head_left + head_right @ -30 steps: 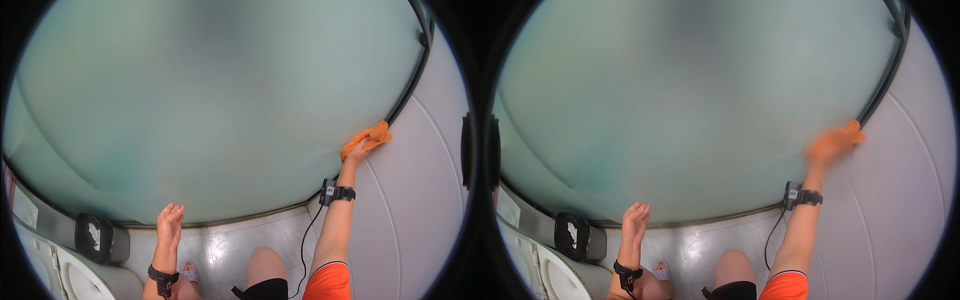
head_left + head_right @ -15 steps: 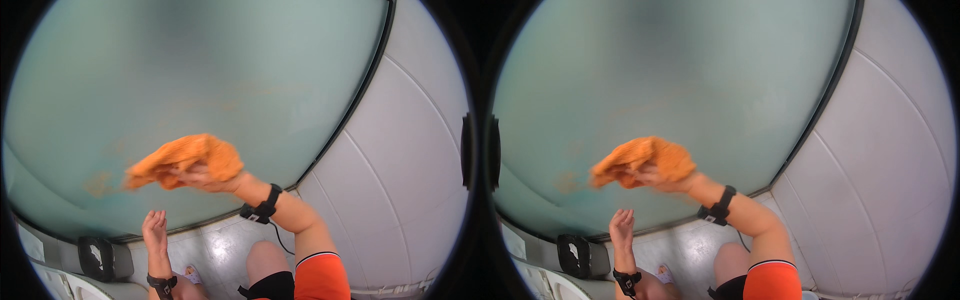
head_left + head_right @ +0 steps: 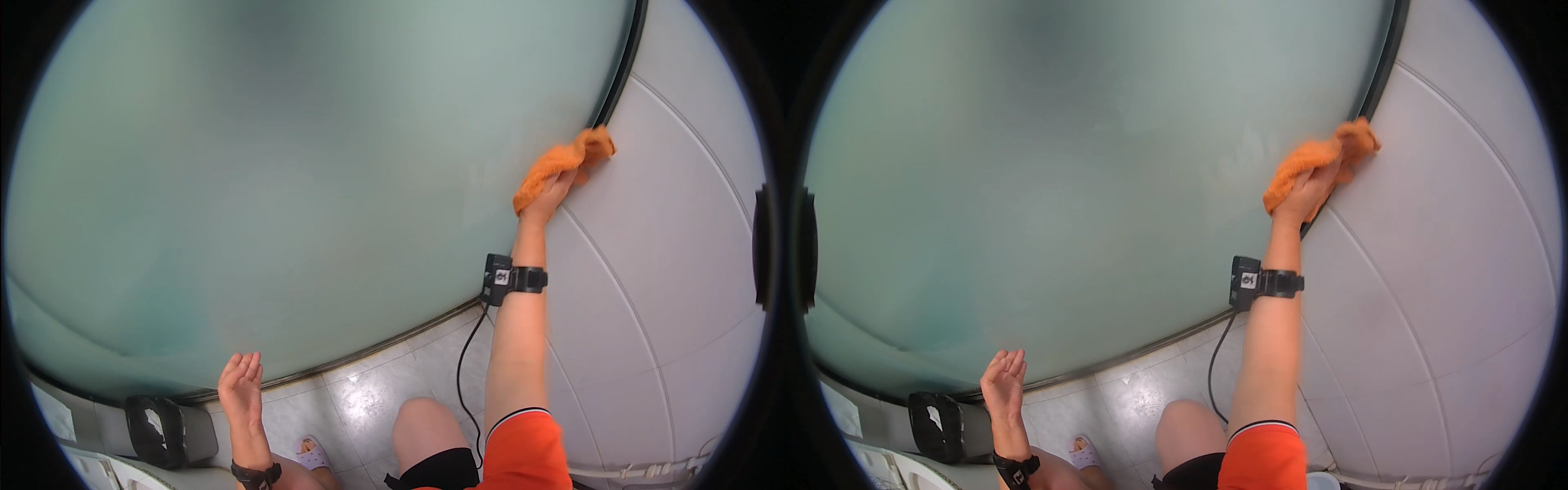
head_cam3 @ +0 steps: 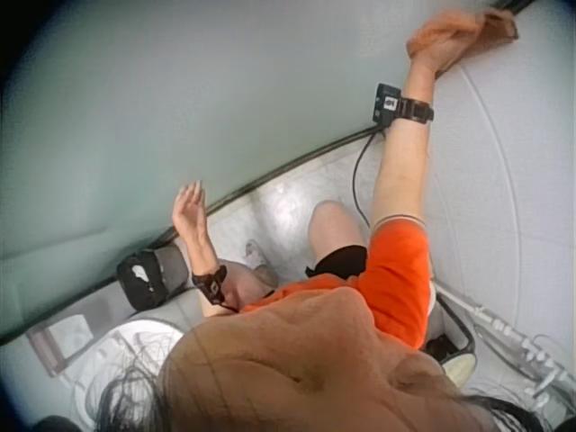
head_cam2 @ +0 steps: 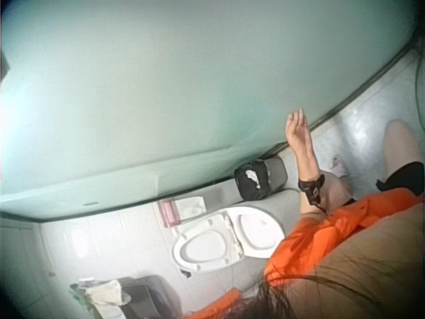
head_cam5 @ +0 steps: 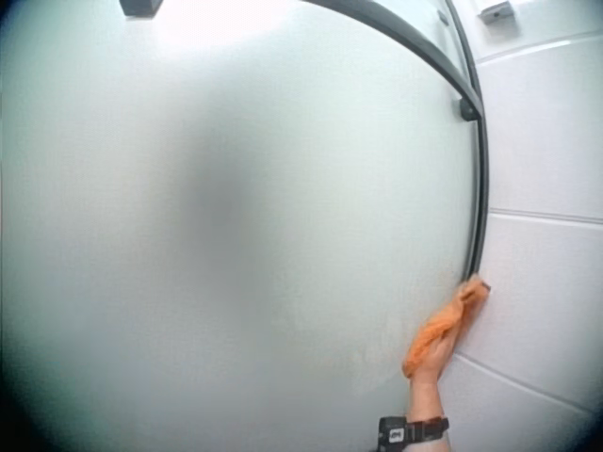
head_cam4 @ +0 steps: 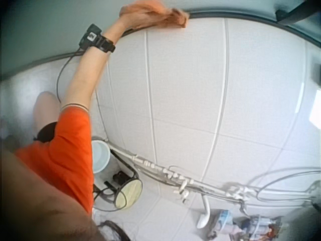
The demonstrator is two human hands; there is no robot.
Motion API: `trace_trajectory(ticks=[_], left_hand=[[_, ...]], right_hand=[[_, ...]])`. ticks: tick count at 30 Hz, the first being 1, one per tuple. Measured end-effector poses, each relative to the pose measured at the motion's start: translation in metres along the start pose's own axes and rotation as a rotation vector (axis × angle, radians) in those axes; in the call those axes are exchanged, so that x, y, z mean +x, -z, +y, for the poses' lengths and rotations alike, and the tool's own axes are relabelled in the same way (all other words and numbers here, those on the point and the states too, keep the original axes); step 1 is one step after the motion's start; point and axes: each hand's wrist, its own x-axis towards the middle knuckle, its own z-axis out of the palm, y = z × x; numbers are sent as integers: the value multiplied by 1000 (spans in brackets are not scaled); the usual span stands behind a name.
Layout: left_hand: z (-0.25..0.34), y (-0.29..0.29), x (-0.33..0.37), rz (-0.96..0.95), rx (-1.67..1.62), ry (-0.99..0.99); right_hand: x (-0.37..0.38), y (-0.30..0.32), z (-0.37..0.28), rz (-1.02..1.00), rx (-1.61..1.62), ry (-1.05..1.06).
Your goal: The person wipes the frosted glass panel and handle of a shower door using a cloth.
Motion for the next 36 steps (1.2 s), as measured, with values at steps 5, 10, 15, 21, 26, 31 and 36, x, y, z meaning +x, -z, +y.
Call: trace_trajectory(ticks=[5, 10, 15, 21, 26, 31, 36], left_hand=[[-2, 3, -1, -24, -26, -20], [3, -7, 1, -69, 6, -30], [4, -5, 5, -137, -36, -47], [-5, 11, 17, -270, -22, -89], [-7, 3, 11, -114, -50, -63], [-3, -10, 0, -35, -80, -15], [-11, 22, 15, -310, -239, -35]], right_hand=[[-151, 28, 113, 236, 99, -394], [-202, 37, 109, 348, 96, -640], [-142, -2, 7, 177, 61, -399], [-156, -67, -151, -169, -18, 215], [-205, -59, -219, -1022, 404, 139], [-216, -36, -92, -883, 1810, -918], [-236, 1, 82, 120, 514, -559]])
